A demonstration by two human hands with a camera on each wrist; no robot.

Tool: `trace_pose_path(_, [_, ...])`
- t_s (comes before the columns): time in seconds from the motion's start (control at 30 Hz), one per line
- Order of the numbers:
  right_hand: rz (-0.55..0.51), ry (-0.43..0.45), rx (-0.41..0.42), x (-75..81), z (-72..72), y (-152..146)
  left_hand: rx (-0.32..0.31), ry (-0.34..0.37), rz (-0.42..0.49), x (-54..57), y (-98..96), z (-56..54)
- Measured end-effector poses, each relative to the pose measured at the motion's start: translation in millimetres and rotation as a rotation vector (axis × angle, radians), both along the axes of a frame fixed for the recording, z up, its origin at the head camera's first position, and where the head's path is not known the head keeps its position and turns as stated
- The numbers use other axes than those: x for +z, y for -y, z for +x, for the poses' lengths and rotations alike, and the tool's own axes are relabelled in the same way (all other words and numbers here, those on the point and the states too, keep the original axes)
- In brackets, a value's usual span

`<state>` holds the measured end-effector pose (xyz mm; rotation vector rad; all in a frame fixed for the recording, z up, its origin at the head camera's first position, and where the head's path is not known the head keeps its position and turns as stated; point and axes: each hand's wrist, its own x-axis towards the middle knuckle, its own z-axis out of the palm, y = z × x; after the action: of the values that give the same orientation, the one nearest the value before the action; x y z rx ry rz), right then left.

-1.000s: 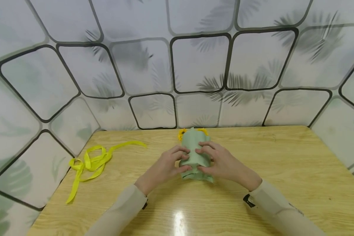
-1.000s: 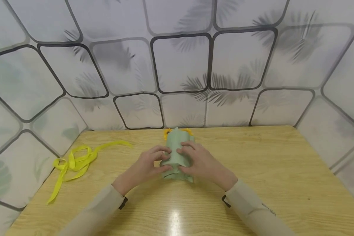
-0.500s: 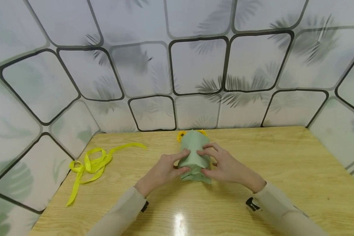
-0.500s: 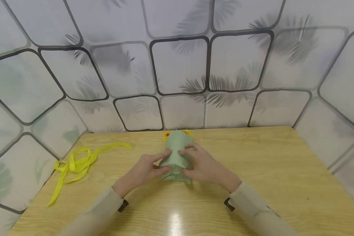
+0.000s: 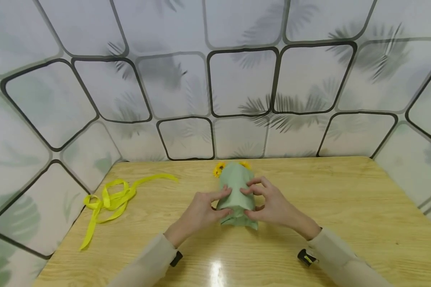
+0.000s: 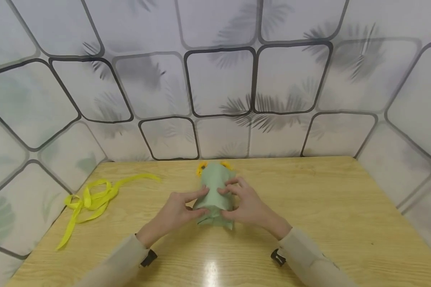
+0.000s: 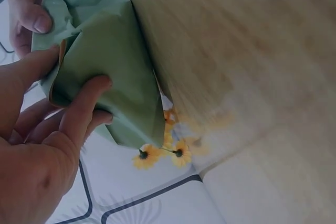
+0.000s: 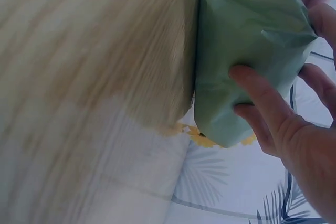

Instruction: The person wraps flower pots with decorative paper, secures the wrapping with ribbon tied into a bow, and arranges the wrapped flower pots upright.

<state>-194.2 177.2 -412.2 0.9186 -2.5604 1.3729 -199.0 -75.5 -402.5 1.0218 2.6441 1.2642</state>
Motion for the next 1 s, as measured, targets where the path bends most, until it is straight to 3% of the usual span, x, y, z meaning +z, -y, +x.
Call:
trace_pose_path(0.13, [-0.005, 0.006, 0.033, 1.1, 3.4, -1, 0.005, -0.012, 0.033, -1.4, 0.1, 4.5])
trace_pose_path(0.37, [0.248, -0.374, -0.009, 6.5, 3.7, 3, 0.037, -0.031, 0.046, -3.2, -1.6, 7.5])
trace_pose_path(0.4, [0.261, -0.398, -0.003, 7.2, 4.0, 4, 0.037, -0.034, 0.049, -3.6, -1.7, 7.8])
trace_pose_path(0.63, [0.312, -0.456, 0.017, 9.8, 3.9, 9, 0.057, -0.010, 0.090, -4.8, -0.9, 9.1])
trace_pose_path(1.0, [0.371, -0.525, 0.004, 15.0, 1.7, 17, 0.080, -0.020, 0.070, -5.0, 0.7, 7.8])
